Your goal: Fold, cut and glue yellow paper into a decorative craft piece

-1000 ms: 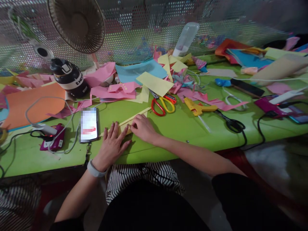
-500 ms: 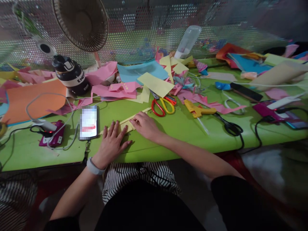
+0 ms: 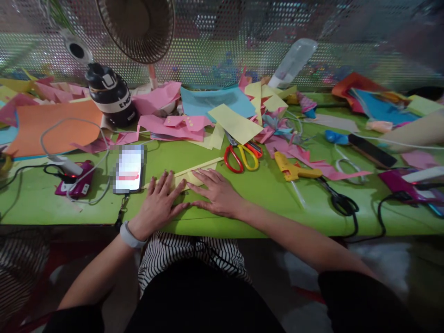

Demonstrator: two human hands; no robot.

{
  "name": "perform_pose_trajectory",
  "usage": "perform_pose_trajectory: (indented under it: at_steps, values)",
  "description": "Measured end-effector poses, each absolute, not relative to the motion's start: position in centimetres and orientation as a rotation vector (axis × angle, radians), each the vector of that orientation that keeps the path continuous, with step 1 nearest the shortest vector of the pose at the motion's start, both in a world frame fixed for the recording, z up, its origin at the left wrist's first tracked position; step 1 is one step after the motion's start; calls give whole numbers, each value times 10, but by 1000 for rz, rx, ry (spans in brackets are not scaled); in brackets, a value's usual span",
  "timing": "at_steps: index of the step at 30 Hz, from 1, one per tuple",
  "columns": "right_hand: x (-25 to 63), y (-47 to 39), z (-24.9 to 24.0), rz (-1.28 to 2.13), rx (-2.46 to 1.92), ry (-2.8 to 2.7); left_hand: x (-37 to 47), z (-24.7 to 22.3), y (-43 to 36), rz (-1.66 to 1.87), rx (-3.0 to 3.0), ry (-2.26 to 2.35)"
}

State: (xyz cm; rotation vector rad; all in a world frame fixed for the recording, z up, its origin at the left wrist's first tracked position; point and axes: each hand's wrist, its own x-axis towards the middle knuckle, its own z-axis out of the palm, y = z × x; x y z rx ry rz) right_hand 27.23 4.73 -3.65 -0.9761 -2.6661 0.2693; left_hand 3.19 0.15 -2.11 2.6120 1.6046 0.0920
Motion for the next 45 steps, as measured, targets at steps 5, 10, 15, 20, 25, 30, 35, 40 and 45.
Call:
perform_pose_trajectory:
  at_steps: [5,10,15,20,25,30,35,40,45]
  values:
    - [272,47,-39,285,-973,-2653,33,-11,-1,160,2678,1588]
    - [270,46,-40,290,-958,-2621,37,-8,-7,213,2761,1387]
    - [275,47,-33,268,-932,-2598,39,-14,-9,167,2749,1385]
    - [289,47,-20,242,-817,-2562,39,-15,-9,182,2778,1356]
    - [291,43,-17,187,-762,-2646,39,-15,-9,185,2784,1359]
    - [284,45,-29,108,-804,-2790,38,-17,-9,190,2801,1349]
    - [284,46,-33,102,-784,-2791,38,-19,-9,184,2787,1351]
    - [283,50,-32,175,-824,-2719,38,-21,-9,218,2787,1352]
    - [274,57,-29,218,-868,-2732,37,-23,-9,253,2801,1345]
